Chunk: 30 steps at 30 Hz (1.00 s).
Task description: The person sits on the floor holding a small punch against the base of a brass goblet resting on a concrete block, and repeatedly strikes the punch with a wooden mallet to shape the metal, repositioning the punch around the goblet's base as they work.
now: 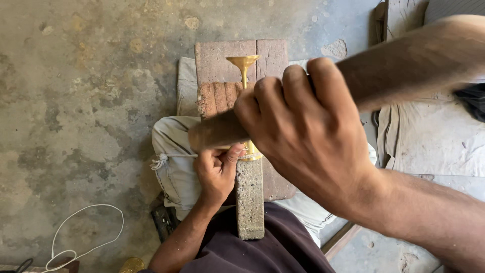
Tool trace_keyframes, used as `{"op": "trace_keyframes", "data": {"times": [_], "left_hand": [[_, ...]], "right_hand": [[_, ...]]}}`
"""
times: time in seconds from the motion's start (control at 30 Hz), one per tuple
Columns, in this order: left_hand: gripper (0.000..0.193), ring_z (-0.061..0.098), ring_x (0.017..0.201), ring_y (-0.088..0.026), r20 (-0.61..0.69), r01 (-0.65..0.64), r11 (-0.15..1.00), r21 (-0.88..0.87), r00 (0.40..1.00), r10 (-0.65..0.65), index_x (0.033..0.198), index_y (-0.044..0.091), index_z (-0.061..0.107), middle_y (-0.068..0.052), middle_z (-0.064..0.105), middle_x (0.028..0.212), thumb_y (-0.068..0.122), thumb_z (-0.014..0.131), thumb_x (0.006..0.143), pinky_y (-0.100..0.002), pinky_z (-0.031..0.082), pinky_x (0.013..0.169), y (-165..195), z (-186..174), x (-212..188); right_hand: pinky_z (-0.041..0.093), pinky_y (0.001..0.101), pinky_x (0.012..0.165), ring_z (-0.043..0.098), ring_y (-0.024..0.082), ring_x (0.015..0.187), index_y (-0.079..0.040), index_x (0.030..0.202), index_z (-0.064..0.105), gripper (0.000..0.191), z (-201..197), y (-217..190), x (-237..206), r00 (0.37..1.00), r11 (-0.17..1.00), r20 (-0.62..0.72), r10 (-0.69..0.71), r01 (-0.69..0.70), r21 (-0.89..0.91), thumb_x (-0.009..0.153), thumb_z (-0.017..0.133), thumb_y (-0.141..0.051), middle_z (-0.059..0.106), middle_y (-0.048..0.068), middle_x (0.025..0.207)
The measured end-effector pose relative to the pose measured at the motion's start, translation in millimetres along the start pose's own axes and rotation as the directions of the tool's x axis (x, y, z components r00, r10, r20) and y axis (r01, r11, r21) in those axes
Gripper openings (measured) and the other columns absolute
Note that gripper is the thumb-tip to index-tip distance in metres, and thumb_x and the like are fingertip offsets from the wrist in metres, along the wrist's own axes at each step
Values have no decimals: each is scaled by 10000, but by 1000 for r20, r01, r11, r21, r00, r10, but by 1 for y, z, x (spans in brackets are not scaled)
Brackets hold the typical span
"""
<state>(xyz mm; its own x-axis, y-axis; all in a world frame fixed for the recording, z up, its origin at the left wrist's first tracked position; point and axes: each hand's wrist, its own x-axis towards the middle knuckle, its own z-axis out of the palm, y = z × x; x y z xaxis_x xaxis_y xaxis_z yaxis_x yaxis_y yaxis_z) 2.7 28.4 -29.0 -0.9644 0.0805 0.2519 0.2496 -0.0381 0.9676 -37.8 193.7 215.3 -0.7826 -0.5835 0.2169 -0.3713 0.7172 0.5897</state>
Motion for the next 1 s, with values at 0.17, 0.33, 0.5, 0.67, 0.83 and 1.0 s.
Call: {"op": "trace_keyframes", "data": {"times": [0.17, 0.33, 0.5, 0.67, 0.83, 1.0], "left_hand": [[205, 784, 838, -159, -3, 23, 999, -28, 1000, -23, 1104, -47, 527, -159, 767, 959, 75, 682, 1049, -245, 625, 692, 10, 3, 5], [158, 739, 859, -177, 31, -174, 953, 248, 985, 172, 1121, -21, 614, -151, 755, 959, 82, 684, 1023, -295, 593, 761, 11, 3, 3], [147, 730, 763, -94, 34, -14, 1000, 27, 999, 13, 1072, -33, 658, -97, 779, 929, 94, 712, 1022, -214, 569, 630, 4, 3, -1], [246, 600, 623, -125, 40, -146, 951, 272, 989, 141, 1113, -54, 684, -116, 740, 929, 130, 748, 962, -275, 462, 535, 3, 0, 3], [242, 747, 840, -207, 291, -238, 894, 380, 948, 129, 1104, 43, 674, -83, 744, 955, 255, 721, 995, -353, 603, 734, 24, -5, 31], [346, 756, 811, -230, 572, -241, 923, 300, 820, 28, 1161, 6, 663, -108, 735, 934, 260, 736, 938, -370, 588, 690, 53, -1, 78]], "right_hand": [[464, 330, 841, 635, 132, 835, -221, 1114, 714, 213, -4, 8, -1, 987, 995, -133, 91, -84, 60, 972, 721, -379, 618, -42, 866], [479, 351, 862, 659, 130, 852, -213, 1075, 665, 137, -10, 8, -3, 997, 998, -69, 30, -34, -53, 988, 665, -318, 605, -65, 849], [456, 326, 853, 640, 124, 851, -229, 1260, 717, 304, -10, 15, -9, 988, 949, -73, 132, -105, 296, 957, 737, -244, 672, -69, 940], [465, 337, 853, 662, 126, 852, -228, 1015, 699, 134, 1, 21, -22, 996, 999, -83, 32, -32, -5, 1015, 670, -359, 662, -54, 835], [481, 374, 863, 673, 182, 872, -150, 1155, 733, 206, 16, 22, -56, 965, 919, 11, 261, -252, 304, 956, 741, -98, 737, 22, 988], [486, 405, 812, 672, 277, 867, -42, 1232, 690, 382, 47, 24, -107, 790, 611, 269, 551, -602, 514, 857, 689, 27, 718, 131, 1031]]}}
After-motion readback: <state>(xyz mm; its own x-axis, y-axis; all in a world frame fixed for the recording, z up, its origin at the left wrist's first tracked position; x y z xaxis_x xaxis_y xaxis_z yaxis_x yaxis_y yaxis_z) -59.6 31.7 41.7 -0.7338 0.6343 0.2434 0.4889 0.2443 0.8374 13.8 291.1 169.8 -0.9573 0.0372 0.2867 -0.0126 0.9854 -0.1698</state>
